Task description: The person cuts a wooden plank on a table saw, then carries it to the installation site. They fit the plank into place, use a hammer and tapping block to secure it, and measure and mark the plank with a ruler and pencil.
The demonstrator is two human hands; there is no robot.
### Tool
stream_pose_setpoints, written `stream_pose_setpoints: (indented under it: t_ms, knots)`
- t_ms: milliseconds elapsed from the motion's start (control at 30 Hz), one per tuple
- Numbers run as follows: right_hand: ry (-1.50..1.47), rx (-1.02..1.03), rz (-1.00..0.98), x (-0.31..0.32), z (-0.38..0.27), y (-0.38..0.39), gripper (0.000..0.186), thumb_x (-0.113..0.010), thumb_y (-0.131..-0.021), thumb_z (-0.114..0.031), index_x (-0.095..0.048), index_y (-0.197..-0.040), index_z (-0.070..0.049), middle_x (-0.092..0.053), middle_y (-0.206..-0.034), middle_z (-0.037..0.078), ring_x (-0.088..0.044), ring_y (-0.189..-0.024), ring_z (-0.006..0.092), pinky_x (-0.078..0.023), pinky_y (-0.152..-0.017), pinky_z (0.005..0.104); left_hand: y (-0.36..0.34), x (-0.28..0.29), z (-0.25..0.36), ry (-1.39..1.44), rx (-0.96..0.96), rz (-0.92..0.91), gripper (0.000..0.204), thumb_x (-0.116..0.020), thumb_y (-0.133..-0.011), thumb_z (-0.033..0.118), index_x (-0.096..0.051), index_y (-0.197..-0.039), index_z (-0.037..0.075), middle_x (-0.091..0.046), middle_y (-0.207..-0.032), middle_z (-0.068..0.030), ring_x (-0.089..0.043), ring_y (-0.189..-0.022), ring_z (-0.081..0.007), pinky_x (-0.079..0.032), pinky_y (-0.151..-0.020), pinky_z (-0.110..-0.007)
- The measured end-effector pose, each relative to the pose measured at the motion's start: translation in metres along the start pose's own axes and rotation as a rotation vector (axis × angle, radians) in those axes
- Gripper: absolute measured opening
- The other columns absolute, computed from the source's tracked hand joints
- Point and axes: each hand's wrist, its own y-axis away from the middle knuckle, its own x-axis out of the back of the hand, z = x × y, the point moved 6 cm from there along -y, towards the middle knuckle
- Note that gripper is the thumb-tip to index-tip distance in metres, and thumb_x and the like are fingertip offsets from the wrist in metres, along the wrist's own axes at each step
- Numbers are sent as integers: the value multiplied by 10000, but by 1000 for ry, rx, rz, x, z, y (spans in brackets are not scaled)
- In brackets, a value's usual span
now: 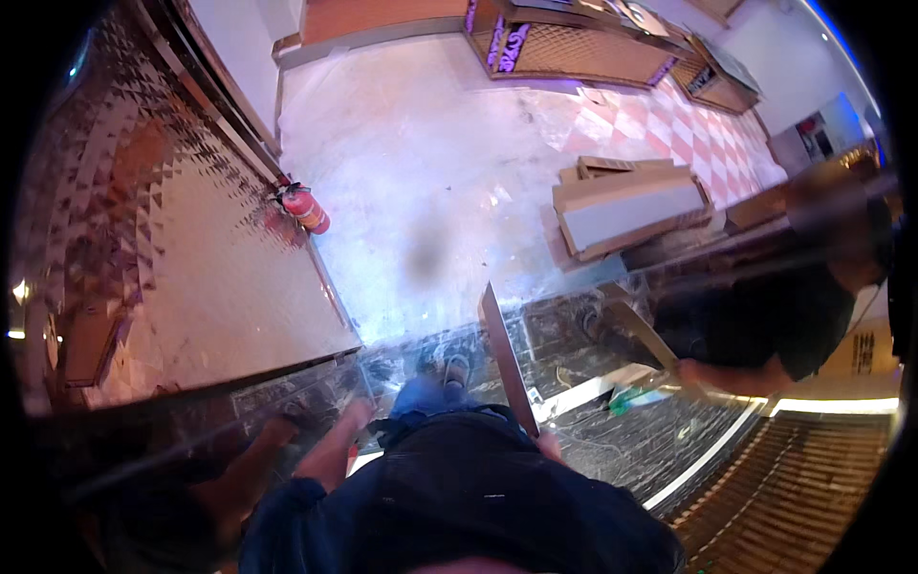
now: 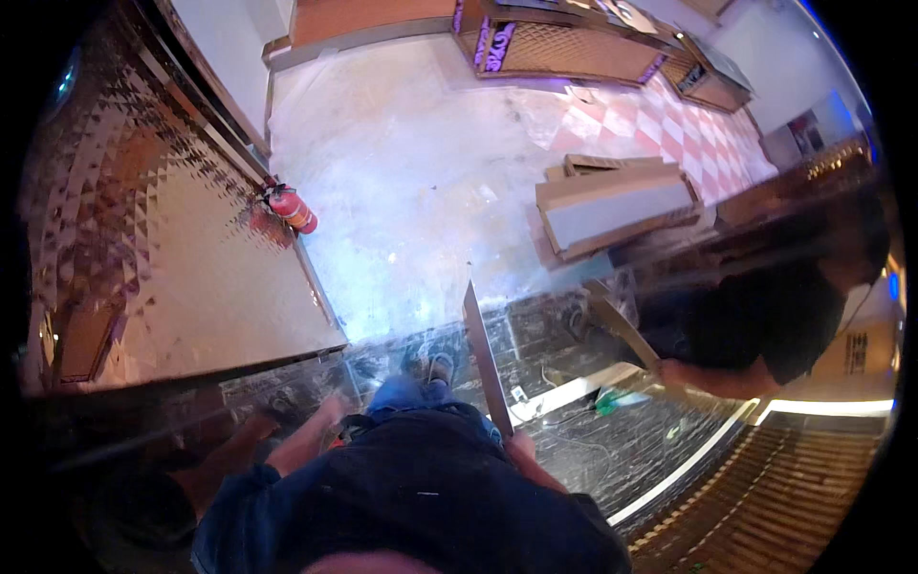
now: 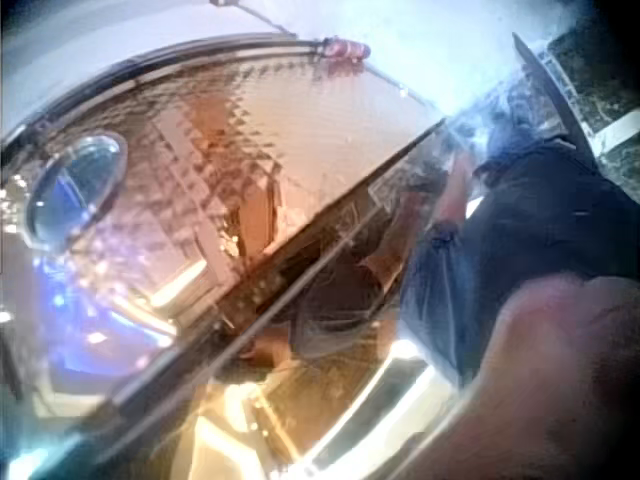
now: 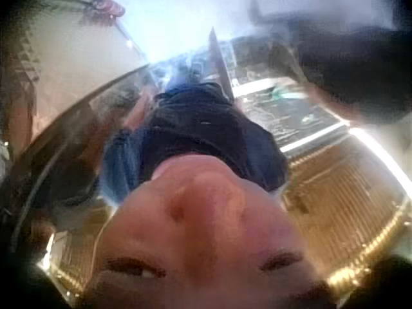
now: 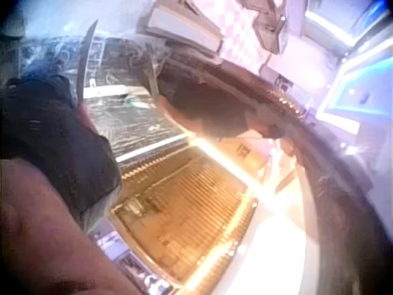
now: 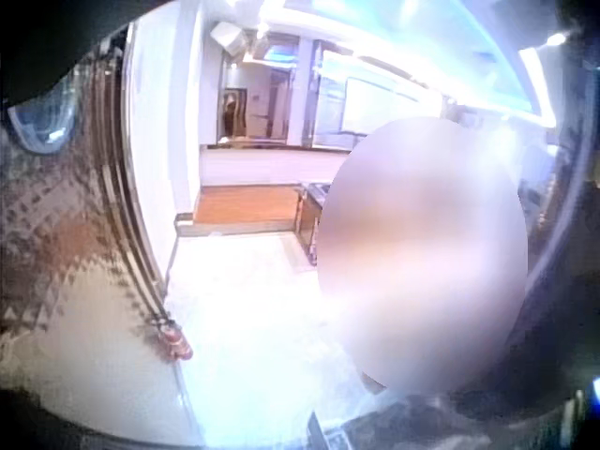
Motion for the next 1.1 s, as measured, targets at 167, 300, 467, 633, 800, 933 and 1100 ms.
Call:
stream_pose_setpoints:
  t_ms: [167,300,467,633,800,933,1100]
  knots:
    - [200,-31,154,240,-78,-169,503,-711,-926,-418,-740,-1158,27,-755,-1088,263,-748,-1046,374,-574,-869,501,-81,-12,85,496,15,13,246,-634,-900,248,-750,-950,37,-739,-1015,-245,-730,-957,-421,-572,-852,-532]
    - [-124,6,123,346,-245,-261,433,-772,-927,-328,-748,-1198,8,-772,-1080,214,-751,-1022,328,-574,-890,453,-125,86,77,695,115,151,267,-658,-899,266,-774,-1014,54,-745,-1028,-247,-731,-997,-435,-568,-864,-526]
    - [-87,-2,231,514,-376,-341,425,-746,-980,-247,-716,-1315,12,-779,-1135,114,-716,-1037,227,-552,-923,392,-274,338,59,581,-89,236,303,-626,-952,288,-776,-1021,35,-761,-998,-234,-738,-1031,-377,-571,-879,-513]
    - [-633,168,-110,651,-548,-390,515,-753,-988,-276,-631,-1394,18,-723,-1286,138,-674,-1191,232,-536,-1018,393,-373,542,-91,570,-91,74,171,-733,-871,245,-758,-971,108,-773,-1131,-112,-743,-1084,-283,-598,-893,-473]
    - [-1037,84,-393,788,-612,-463,507,-695,-1042,-322,-603,-1424,-1,-697,-1319,108,-667,-1149,213,-514,-1034,395,-488,724,-19,1116,43,-513,398,-792,-884,221,-760,-1269,125,-739,-1307,-144,-690,-1187,-261,-547,-1030,-426]
    - [-969,-152,-308,827,-739,-594,677,-563,-1056,-590,-637,-1397,-10,-695,-1314,112,-657,-1171,215,-508,-1047,420,-559,880,-6,1216,152,-348,400,-790,-887,225,-758,-1271,121,-739,-1308,-145,-690,-1186,-262,-545,-1030,-426]
    - [-712,-118,-151,874,-974,-666,806,-420,-1047,-744,-724,-1214,-16,-738,-1037,116,-671,-942,223,-535,-903,398,-655,1037,-63,1229,261,-231,402,-787,-889,231,-755,-1273,115,-738,-1309,-146,-689,-1184,-262,-543,-1029,-426]
